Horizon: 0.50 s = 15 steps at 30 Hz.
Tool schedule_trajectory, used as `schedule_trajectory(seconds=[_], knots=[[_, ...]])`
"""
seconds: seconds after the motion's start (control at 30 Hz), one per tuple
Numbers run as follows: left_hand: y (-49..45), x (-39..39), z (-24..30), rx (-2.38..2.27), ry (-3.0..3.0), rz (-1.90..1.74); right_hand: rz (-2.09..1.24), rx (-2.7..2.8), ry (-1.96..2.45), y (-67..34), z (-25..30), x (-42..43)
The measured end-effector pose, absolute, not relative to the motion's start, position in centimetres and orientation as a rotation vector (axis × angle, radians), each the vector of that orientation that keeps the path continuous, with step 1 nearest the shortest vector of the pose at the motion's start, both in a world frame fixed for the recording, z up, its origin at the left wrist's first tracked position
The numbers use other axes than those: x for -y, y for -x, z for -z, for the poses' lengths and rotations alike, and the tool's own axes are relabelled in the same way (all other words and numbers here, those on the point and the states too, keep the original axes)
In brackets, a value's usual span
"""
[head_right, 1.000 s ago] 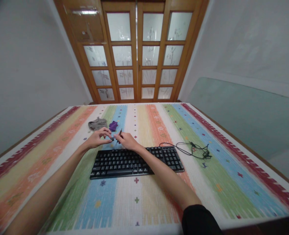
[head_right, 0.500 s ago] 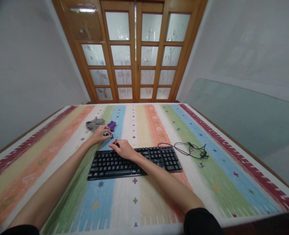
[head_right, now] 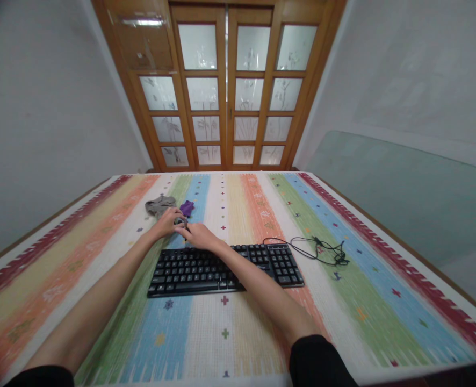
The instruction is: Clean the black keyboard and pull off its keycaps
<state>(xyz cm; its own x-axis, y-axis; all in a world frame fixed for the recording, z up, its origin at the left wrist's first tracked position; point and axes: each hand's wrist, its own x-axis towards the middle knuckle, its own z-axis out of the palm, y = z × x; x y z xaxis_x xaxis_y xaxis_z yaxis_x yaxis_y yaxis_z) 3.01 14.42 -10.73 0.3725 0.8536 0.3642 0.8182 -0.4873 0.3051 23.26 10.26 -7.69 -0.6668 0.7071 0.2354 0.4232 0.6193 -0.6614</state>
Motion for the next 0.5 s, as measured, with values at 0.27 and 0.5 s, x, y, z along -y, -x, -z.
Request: schedule_trajectory(seconds=[0.27,0.5], knots=[[-2.7,-14.5,10.8,-1.579,-2.542,-0.700,-1.197,2.063,1.035,-24.0,8.9,-12.4],[-2.7,-14.1,10.4,-1.589,-2.512,-0.699,-1.102,1.982,1.019,-25.0,8.8,-13.2]])
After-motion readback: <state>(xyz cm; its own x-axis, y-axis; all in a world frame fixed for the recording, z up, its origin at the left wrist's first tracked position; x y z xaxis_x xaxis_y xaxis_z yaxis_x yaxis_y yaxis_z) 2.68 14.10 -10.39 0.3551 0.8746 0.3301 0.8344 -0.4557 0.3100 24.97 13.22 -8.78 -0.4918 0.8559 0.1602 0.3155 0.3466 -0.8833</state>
